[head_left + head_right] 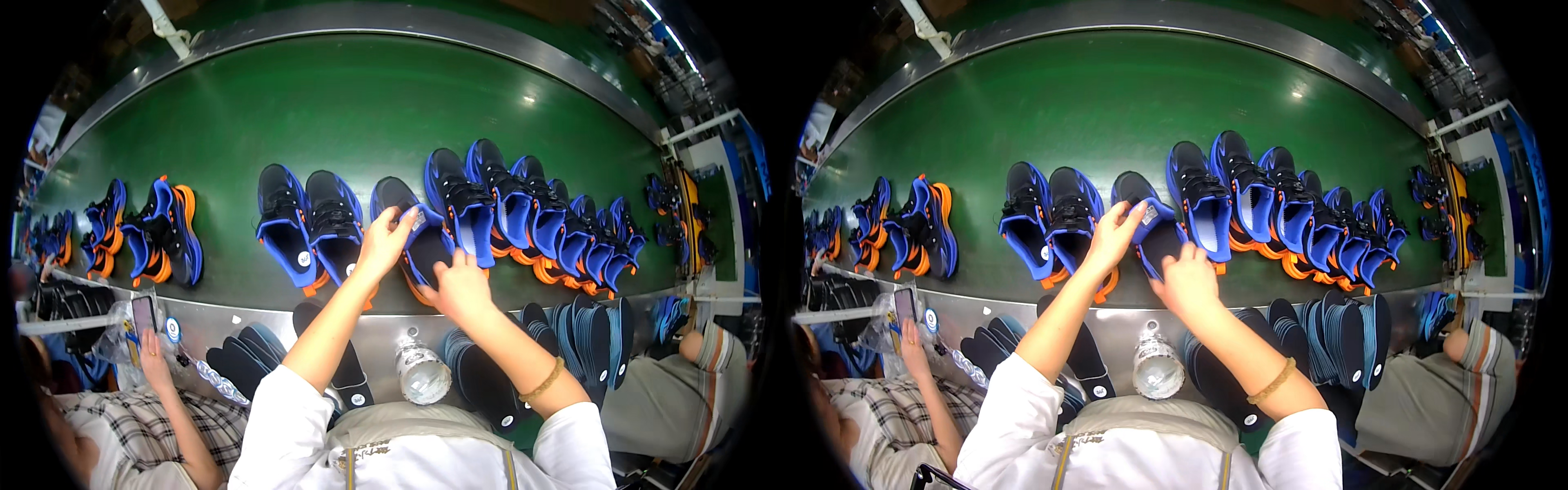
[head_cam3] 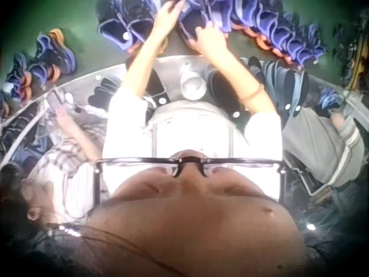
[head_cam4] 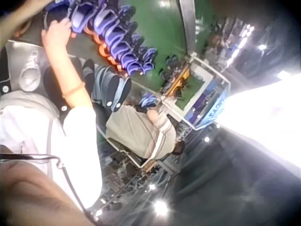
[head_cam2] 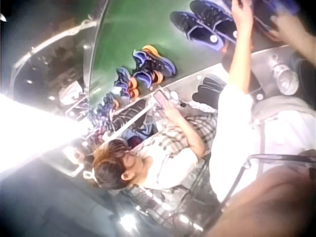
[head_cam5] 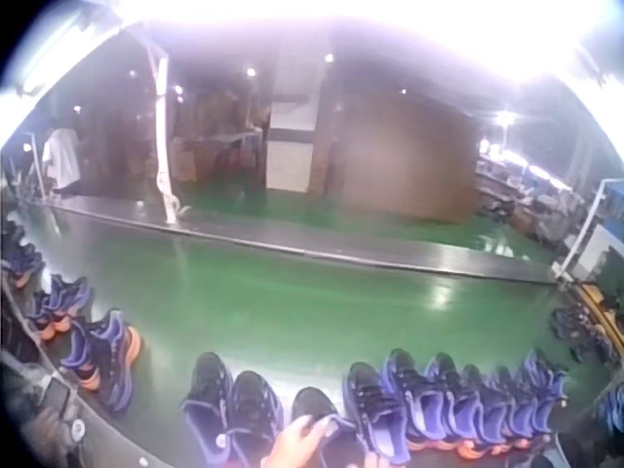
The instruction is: The person takes insoles from a stack and places them into shoes moving along an assembly line.
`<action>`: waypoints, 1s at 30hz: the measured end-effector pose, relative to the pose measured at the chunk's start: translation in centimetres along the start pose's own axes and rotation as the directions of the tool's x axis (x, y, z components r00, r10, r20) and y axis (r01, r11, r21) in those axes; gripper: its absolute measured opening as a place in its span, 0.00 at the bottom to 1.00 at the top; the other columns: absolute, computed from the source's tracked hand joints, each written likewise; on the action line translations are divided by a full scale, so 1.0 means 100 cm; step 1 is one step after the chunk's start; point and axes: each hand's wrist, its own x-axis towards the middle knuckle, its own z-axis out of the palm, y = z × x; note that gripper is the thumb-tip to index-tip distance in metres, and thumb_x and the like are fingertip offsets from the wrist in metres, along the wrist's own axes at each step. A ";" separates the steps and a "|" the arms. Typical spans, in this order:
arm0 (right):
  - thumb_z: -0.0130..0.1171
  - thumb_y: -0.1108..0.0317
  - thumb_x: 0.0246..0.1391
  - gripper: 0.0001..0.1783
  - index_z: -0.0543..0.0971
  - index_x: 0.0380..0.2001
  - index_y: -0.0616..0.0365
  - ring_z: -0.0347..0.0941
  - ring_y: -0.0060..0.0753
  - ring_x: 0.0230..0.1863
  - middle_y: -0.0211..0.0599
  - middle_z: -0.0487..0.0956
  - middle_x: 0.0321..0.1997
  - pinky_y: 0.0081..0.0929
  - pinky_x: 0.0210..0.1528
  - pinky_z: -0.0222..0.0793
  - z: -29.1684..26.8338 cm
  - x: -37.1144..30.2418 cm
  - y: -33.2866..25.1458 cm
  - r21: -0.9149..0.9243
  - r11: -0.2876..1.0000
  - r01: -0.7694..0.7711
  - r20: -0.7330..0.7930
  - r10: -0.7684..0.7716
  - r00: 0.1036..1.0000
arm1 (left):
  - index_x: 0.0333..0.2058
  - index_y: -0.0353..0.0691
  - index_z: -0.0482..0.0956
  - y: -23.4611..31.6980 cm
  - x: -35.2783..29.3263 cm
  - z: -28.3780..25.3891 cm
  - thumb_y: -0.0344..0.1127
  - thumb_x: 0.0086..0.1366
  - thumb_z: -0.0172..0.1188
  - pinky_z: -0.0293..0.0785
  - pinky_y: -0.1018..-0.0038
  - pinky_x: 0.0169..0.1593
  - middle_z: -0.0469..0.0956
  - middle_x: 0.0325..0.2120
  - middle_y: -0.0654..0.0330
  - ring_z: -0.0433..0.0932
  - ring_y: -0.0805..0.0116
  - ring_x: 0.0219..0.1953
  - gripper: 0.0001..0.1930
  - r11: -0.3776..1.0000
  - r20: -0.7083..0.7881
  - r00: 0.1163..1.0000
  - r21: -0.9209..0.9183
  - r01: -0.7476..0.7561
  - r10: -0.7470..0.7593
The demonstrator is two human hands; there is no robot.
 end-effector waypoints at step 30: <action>0.45 0.63 0.53 0.15 0.77 0.41 0.46 0.65 0.23 0.48 0.24 0.76 0.42 0.25 0.50 0.53 0.055 0.056 0.031 -0.360 0.595 0.718 0.550 -0.486 0.679 | 0.37 0.31 0.68 -0.028 0.011 0.012 0.33 0.56 0.59 0.67 0.73 0.38 0.66 0.36 0.53 0.70 0.62 0.33 0.15 0.786 -0.192 0.783 0.351 -0.509 0.592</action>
